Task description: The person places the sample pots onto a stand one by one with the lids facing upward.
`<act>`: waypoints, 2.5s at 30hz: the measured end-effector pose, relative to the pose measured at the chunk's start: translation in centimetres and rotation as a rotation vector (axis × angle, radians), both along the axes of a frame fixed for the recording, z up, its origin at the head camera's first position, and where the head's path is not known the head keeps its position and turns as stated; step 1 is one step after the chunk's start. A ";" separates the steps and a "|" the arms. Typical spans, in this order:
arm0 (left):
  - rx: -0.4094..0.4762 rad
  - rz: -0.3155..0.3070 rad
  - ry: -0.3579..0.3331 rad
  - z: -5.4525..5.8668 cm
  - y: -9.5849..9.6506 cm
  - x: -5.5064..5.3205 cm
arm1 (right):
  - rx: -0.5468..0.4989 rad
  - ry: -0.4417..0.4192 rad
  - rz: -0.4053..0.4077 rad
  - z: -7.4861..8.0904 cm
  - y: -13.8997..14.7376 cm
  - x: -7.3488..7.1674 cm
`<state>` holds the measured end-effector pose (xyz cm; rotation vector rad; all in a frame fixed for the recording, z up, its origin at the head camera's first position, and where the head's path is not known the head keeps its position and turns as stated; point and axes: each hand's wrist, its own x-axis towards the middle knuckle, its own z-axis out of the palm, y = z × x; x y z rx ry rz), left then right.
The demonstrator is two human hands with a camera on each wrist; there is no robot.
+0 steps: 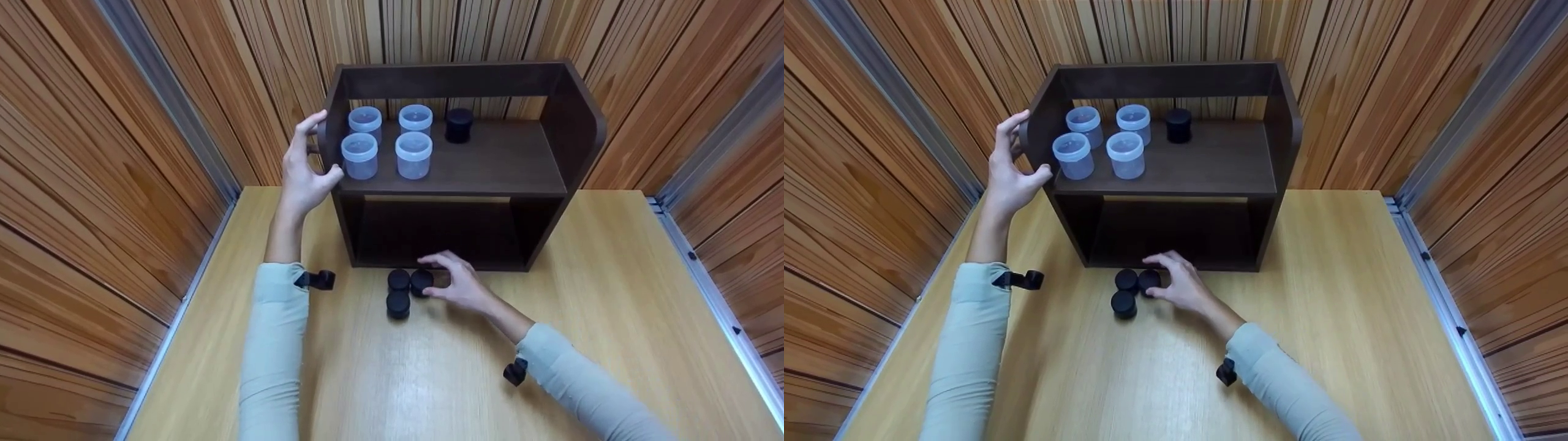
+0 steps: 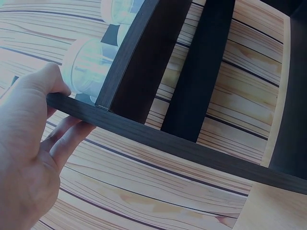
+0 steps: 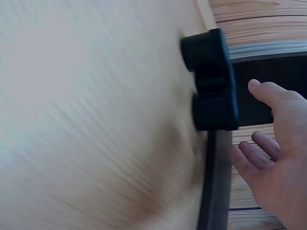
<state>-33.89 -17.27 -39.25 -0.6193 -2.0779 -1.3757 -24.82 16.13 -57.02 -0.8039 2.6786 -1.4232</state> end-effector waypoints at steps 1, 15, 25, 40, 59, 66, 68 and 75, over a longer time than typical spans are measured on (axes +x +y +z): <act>0.001 0.001 -0.001 0.0 0.0 0.0 | -0.002 -0.014 -0.004 -0.3 -0.1 0.0; 0.002 0.003 -0.007 0.1 0.0 0.1 | 0.003 -0.098 -0.100 -2.2 -1.2 0.4; -0.006 -0.003 -0.002 -0.1 -0.1 0.0 | 0.018 -0.128 -0.136 -2.3 -1.4 0.6; 0.010 0.000 -0.005 0.1 0.0 0.1 | -0.123 -0.151 -0.101 -1.8 -1.2 1.0; 0.004 0.004 -0.007 -0.1 0.1 0.1 | -0.182 -0.160 0.015 2.9 -0.4 2.2; 0.007 0.004 0.000 -0.1 0.1 0.1 | -0.166 -0.134 0.052 4.2 -0.3 2.7; 0.007 0.002 0.003 -0.1 0.0 0.1 | -0.165 -0.117 0.057 4.5 -0.2 2.8; 0.002 -0.005 0.006 -0.1 0.1 0.1 | -0.173 -0.052 0.029 5.9 0.2 3.1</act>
